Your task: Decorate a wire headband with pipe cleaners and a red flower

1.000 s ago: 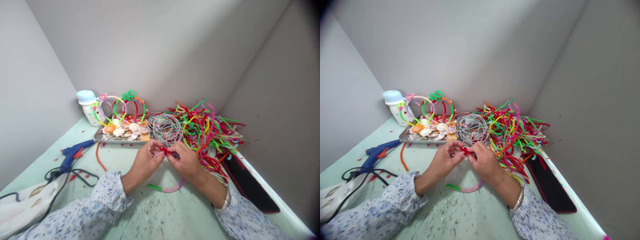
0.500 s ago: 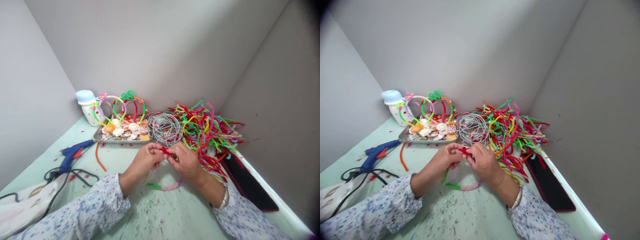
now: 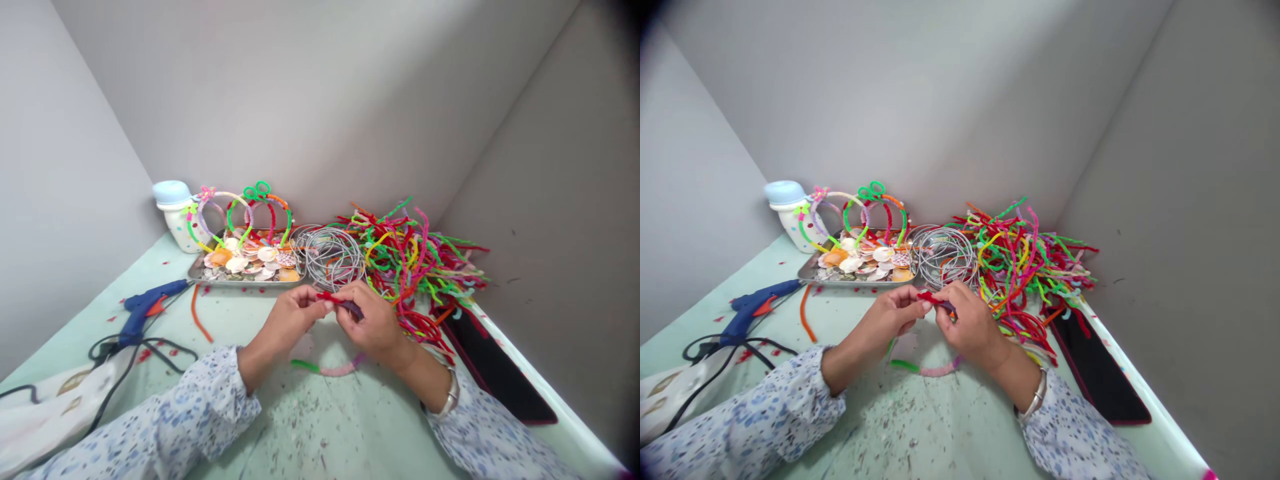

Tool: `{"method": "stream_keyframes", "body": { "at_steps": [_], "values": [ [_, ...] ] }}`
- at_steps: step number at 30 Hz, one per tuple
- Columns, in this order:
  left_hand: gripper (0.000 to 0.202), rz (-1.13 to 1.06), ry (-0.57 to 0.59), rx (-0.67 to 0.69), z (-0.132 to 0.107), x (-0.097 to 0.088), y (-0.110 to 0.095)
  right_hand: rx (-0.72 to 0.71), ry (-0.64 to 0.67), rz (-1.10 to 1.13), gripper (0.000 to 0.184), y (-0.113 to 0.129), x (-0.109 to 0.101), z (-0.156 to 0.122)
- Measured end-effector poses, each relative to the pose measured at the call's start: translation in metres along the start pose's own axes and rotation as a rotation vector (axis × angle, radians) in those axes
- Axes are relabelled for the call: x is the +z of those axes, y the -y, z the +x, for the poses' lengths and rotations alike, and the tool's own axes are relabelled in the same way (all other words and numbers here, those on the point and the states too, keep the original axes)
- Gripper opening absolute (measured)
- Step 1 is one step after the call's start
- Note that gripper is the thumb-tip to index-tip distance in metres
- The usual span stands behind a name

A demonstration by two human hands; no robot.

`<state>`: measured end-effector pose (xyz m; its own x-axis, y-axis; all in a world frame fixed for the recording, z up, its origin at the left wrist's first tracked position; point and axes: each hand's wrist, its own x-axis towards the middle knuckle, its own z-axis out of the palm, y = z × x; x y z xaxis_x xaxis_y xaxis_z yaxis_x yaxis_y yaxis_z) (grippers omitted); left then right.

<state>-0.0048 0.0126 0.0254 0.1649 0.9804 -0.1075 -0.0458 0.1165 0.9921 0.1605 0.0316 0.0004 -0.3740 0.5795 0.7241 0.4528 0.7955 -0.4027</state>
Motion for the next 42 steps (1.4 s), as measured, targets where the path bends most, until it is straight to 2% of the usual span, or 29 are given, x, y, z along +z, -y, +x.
{"method": "stream_keyframes", "body": {
  "at_steps": [8, 13, 16, 19, 21, 24, 27, 29, 31, 35, 38, 42],
  "values": [
    [0.019, -0.096, 0.073, -0.069, -0.002, -0.001, -0.002, -0.005, -0.049, -0.062, 0.016, -0.001, 0.004, -0.003],
    [0.021, -0.139, 0.095, -0.090, 0.000, -0.005, -0.004, 0.060, -0.054, -0.005, 0.024, 0.004, -0.001, 0.002],
    [0.024, -0.151, 0.064, -0.065, 0.001, -0.006, -0.008, 0.072, -0.194, -0.054, 0.030, 0.010, -0.006, 0.003],
    [0.022, -0.128, 0.015, -0.036, 0.001, -0.006, -0.012, 0.065, -0.330, -0.097, 0.021, 0.018, -0.006, -0.001],
    [0.021, -0.127, -0.017, -0.001, 0.000, -0.005, -0.014, 0.152, -0.256, -0.008, 0.015, 0.026, -0.003, -0.004],
    [0.018, -0.137, -0.063, 0.071, -0.002, -0.003, -0.015, 0.416, -0.118, 0.216, 0.021, 0.038, 0.005, -0.004],
    [0.015, -0.107, -0.096, 0.143, -0.005, -0.001, -0.014, 0.674, -0.052, 0.493, 0.029, 0.048, 0.008, 0.000],
    [0.014, -0.065, -0.097, 0.189, -0.008, 0.001, -0.013, 0.789, -0.048, 0.654, 0.032, 0.052, 0.008, 0.004],
    [0.014, -0.020, -0.071, 0.235, -0.012, 0.004, -0.013, 0.847, -0.083, 0.793, 0.032, 0.054, 0.007, 0.008],
    [0.016, 0.101, -0.033, 0.315, -0.019, 0.009, -0.010, 0.903, -0.177, 1.017, 0.017, 0.055, 0.004, 0.011],
    [0.017, 0.209, -0.035, 0.366, -0.021, 0.010, -0.006, 0.963, -0.213, 1.120, 0.022, 0.057, 0.003, 0.012],
    [0.019, 0.438, -0.095, 0.487, -0.021, 0.007, 0.000, 1.089, -0.234, 1.202, 0.025, 0.059, 0.000, 0.013]
  ]
}}
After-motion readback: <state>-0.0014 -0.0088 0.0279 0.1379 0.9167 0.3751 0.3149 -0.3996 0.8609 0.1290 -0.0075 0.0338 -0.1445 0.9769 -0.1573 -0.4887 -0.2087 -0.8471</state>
